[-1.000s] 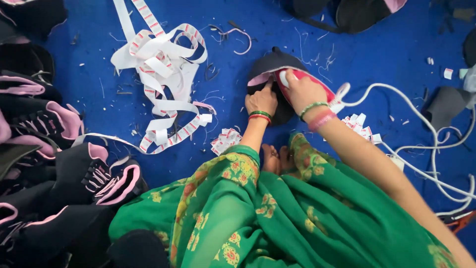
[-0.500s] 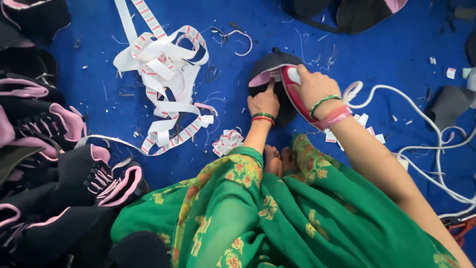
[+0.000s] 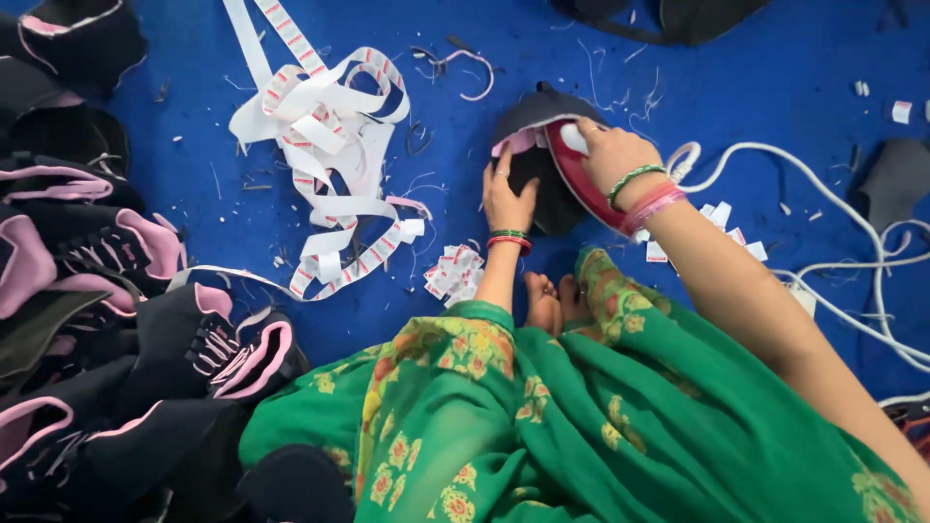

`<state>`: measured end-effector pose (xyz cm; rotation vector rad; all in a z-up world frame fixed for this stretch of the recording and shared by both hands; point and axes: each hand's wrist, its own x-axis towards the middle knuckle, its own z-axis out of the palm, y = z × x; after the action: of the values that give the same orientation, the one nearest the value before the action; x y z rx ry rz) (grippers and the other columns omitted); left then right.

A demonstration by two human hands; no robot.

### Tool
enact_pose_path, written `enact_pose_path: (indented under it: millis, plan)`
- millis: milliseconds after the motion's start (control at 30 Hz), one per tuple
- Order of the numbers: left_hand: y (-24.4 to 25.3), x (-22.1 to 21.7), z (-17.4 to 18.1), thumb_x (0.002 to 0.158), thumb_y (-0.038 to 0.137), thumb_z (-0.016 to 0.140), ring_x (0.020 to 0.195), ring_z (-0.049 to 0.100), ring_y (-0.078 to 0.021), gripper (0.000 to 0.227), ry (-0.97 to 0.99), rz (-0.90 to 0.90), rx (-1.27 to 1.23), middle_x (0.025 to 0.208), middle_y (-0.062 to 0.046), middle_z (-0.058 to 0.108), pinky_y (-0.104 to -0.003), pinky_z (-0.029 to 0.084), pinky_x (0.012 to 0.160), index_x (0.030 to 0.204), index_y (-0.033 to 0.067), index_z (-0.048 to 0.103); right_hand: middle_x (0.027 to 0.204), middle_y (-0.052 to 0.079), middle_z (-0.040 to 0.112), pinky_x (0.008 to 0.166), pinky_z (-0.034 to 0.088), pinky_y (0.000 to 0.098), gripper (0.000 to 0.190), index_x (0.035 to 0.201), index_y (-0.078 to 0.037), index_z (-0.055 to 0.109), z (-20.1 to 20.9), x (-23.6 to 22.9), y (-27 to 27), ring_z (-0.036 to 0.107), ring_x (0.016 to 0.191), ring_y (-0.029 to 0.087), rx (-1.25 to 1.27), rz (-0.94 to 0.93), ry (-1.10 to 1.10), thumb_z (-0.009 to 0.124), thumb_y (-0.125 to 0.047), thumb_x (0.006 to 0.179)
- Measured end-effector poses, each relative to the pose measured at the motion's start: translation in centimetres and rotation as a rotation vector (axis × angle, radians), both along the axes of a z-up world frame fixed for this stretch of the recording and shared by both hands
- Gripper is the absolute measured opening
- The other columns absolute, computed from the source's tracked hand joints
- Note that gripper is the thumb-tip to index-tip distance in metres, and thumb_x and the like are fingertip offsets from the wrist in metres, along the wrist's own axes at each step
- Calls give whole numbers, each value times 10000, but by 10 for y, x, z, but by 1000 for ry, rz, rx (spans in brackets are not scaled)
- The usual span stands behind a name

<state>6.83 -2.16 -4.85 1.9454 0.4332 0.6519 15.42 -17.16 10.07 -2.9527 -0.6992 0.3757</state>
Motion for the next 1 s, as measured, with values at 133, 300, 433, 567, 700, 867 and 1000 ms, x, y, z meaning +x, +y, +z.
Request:
enact_pose_path:
  millis: [133, 300, 433, 567, 700, 867, 1000]
  plan:
    - [6, 1, 0, 713, 80, 826, 1190, 591, -455, 814, 75, -87, -73, 1279, -268, 585, -465, 491, 1029, 1467, 188, 538, 1008, 286, 698, 767, 566, 544, 530, 1369, -158, 557, 25, 1, -1, 692, 899, 481, -26, -48, 55, 715, -284, 879]
    - [4, 1, -1, 768, 62, 797, 1167, 635, -425, 793, 137, -133, -93, 1256, -212, 635, -457, 523, 1001, 1497, 204, 520, 1029, 284, 712, 793, 566, 546, 506, 1393, -146, 556, -6, 5, 10, 695, 926, 477, 62, -86, 47, 673, -224, 906]
    - [2, 0, 0, 770, 53, 792, 1183, 622, -433, 806, 144, -144, -82, 1285, -215, 622, -456, 519, 1012, 1507, 205, 505, 1018, 276, 717, 778, 568, 544, 527, 1397, -148, 549, -2, 12, 10, 695, 913, 466, 81, -17, 77, 649, -167, 880]
    - [12, 3, 3, 745, 48, 792, 1207, 618, -430, 826, 129, -168, -114, 1312, -218, 615, -451, 512, 1025, 1501, 214, 503, 975, 278, 717, 747, 573, 538, 507, 1407, -159, 542, -8, 9, 14, 709, 871, 450, -23, 68, 66, 575, -119, 902]
    - [12, 3, 7, 736, 46, 804, 1214, 608, -435, 843, 144, -194, -104, 1318, -224, 613, -455, 505, 1026, 1501, 219, 496, 967, 254, 725, 736, 576, 533, 422, 1365, -162, 565, -15, 15, 16, 714, 869, 442, -11, -2, 10, 535, -117, 946]
    - [11, 0, 0, 738, 52, 805, 1211, 614, -437, 852, 148, -176, -101, 1312, -223, 620, -456, 511, 1024, 1506, 242, 488, 934, 245, 724, 693, 573, 535, 487, 1396, -180, 542, -5, -9, -5, 713, 833, 438, -23, 103, 12, 555, -119, 912]
    - [10, 1, -6, 729, 65, 827, 1211, 607, -444, 865, 182, -155, -101, 1330, -243, 594, -463, 506, 1018, 1500, 278, 496, 914, 219, 731, 679, 582, 531, 496, 1396, -211, 538, 23, -19, -24, 725, 810, 420, -146, 188, 69, 595, -185, 904]
